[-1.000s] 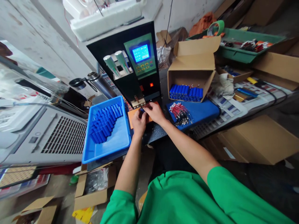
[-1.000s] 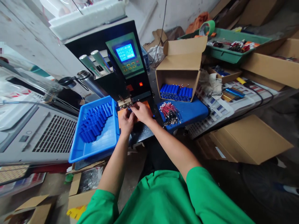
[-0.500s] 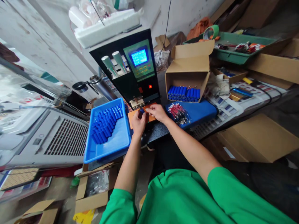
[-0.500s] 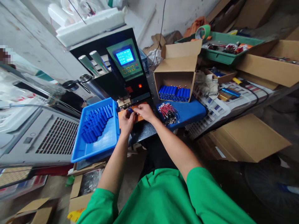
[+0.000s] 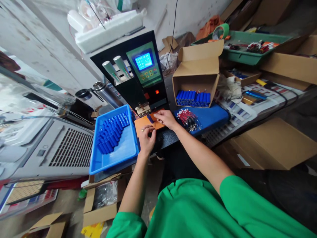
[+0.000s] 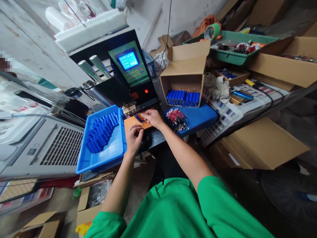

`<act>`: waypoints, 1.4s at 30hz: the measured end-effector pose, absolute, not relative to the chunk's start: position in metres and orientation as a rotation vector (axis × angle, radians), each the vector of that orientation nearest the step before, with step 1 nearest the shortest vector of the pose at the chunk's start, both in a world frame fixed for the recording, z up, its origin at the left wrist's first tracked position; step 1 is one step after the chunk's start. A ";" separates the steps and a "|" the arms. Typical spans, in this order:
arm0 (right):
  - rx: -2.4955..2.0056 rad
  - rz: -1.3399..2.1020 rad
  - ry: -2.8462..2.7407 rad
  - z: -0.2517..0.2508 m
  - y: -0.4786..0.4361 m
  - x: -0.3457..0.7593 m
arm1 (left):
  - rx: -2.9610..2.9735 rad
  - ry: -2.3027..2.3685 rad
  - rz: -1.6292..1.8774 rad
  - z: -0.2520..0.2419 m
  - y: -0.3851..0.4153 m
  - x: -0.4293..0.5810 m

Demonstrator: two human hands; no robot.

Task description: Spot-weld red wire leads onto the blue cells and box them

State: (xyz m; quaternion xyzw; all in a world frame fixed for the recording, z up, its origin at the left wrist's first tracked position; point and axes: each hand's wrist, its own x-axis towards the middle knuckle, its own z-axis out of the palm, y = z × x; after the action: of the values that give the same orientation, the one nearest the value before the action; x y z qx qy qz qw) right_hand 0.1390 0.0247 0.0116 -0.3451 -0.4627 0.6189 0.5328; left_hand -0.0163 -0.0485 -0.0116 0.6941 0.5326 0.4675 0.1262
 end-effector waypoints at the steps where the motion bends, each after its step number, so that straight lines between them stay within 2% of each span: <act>1: -0.825 1.476 -1.106 0.012 0.025 0.139 | 2.018 1.565 1.364 -0.012 -0.048 -0.015; 11: -0.770 1.288 -1.547 0.002 0.020 0.138 | 1.883 1.616 1.267 -0.007 -0.035 -0.017; 16: -0.806 1.283 -1.598 -0.004 0.020 0.134 | 1.936 1.613 1.190 -0.002 -0.032 -0.019; 23: -0.865 1.340 -1.370 0.010 0.018 0.139 | 2.015 1.572 1.401 -0.003 -0.041 -0.020; 29: -0.795 1.467 -1.153 0.012 0.019 0.144 | 2.179 1.447 1.156 -0.008 -0.023 -0.023; 33: -0.764 1.522 -1.058 0.010 0.020 0.146 | 2.160 1.421 1.168 -0.010 -0.016 -0.021; 42: -0.776 1.561 -0.949 0.011 0.023 0.144 | 1.732 1.442 1.409 -0.004 -0.029 -0.012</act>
State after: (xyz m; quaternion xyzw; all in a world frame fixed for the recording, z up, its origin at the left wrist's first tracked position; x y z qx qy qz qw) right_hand 0.1442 0.0228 0.0107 -0.3272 -0.4003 0.6587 0.5466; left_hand -0.0124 -0.0294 -0.0039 0.6326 0.5269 0.5147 0.2393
